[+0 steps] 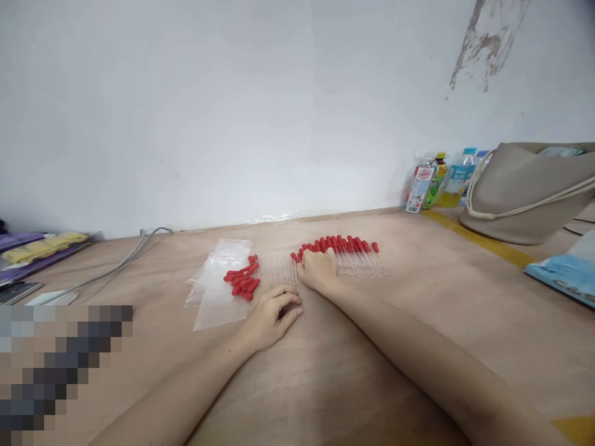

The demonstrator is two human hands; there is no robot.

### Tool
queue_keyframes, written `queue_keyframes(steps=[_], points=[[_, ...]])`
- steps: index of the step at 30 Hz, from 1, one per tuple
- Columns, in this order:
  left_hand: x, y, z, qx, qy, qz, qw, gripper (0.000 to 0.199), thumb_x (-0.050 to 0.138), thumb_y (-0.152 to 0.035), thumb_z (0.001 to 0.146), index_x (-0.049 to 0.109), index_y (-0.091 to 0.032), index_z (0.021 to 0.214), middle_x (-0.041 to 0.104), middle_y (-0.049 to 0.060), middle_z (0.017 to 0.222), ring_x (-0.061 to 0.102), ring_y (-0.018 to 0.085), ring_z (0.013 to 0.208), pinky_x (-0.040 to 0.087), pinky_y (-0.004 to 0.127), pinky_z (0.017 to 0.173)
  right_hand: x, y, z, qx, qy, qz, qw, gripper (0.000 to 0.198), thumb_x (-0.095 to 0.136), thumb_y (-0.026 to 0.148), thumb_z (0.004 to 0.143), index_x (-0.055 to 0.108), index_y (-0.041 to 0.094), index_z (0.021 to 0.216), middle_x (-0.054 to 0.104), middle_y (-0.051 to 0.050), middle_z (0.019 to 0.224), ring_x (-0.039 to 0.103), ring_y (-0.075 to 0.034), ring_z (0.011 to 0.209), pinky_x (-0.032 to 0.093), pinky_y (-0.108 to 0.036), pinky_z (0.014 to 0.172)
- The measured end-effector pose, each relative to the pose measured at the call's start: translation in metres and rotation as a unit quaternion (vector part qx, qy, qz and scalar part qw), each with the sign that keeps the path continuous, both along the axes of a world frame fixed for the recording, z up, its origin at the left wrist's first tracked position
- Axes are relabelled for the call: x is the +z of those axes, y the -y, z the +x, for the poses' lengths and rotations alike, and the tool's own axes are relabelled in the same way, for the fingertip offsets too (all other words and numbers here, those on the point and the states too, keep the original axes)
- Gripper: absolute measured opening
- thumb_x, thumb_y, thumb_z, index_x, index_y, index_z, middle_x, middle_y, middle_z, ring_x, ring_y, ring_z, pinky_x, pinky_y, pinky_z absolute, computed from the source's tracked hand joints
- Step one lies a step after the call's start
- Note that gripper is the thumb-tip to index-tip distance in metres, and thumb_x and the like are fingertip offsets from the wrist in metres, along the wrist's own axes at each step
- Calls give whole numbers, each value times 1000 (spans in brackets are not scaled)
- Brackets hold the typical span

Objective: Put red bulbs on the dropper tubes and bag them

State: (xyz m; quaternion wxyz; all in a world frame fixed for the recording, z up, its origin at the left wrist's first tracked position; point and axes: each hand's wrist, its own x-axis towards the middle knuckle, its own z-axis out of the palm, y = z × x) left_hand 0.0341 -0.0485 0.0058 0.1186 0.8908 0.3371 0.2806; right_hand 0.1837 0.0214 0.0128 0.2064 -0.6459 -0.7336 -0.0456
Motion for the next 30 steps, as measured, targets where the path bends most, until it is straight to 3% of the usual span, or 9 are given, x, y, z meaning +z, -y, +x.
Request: queue_keyframes(steps=[6,9,14,17,20,25,30], points=[[-1,2,2,2,-2,0,1000,12,49,-20,82,58,-19,88,56,4,96,55,14,86,44,27,77,-1,-14,-6,-27,-19,0,999,24,37,25,82,55,13,91,66,-11,79,58,-19,74,23,-33,73],[-2,1,1,32,3,29,999,12,49,-21,81,59,-19,87,57,4,95,54,15,86,44,28,78,0,-12,-8,-11,-16,-8,1000,28,38,33,83,58,15,88,66,-10,78,58,-20,75,22,-35,76],[16,-31,-22,242,2,118,963,16,47,-26,79,61,-17,77,58,6,79,54,20,84,42,33,79,5,-7,-12,-2,4,-54,999,31,43,37,80,63,14,76,66,-13,79,58,-22,77,21,-39,82],[32,-68,-44,370,-75,84,922,21,49,-31,76,65,-17,79,60,9,83,54,24,87,41,35,80,8,-6,-15,-3,7,-68,998,23,46,29,76,63,13,76,66,-13,80,58,-22,76,21,-39,81],[41,-100,-58,443,-133,-12,887,30,49,-39,73,64,-18,90,63,9,94,55,25,93,42,32,77,12,-5,-16,-9,5,-87,996,18,48,25,73,63,14,77,66,-13,80,59,-22,75,23,-40,80],[39,-120,-57,458,-161,-85,870,36,54,-52,63,66,-19,72,67,8,74,61,28,77,43,33,62,16,-4,-17,-21,-9,-111,994,19,47,26,73,63,14,77,65,-12,82,59,-22,76,24,-39,78],[38,-117,-51,463,-165,-74,868,27,53,-43,66,66,-19,65,67,9,71,60,29,78,41,33,64,16,-5,-17,-25,-23,-125,992,20,48,27,72,63,15,80,65,-12,84,59,-23,79,24,-39,79]])
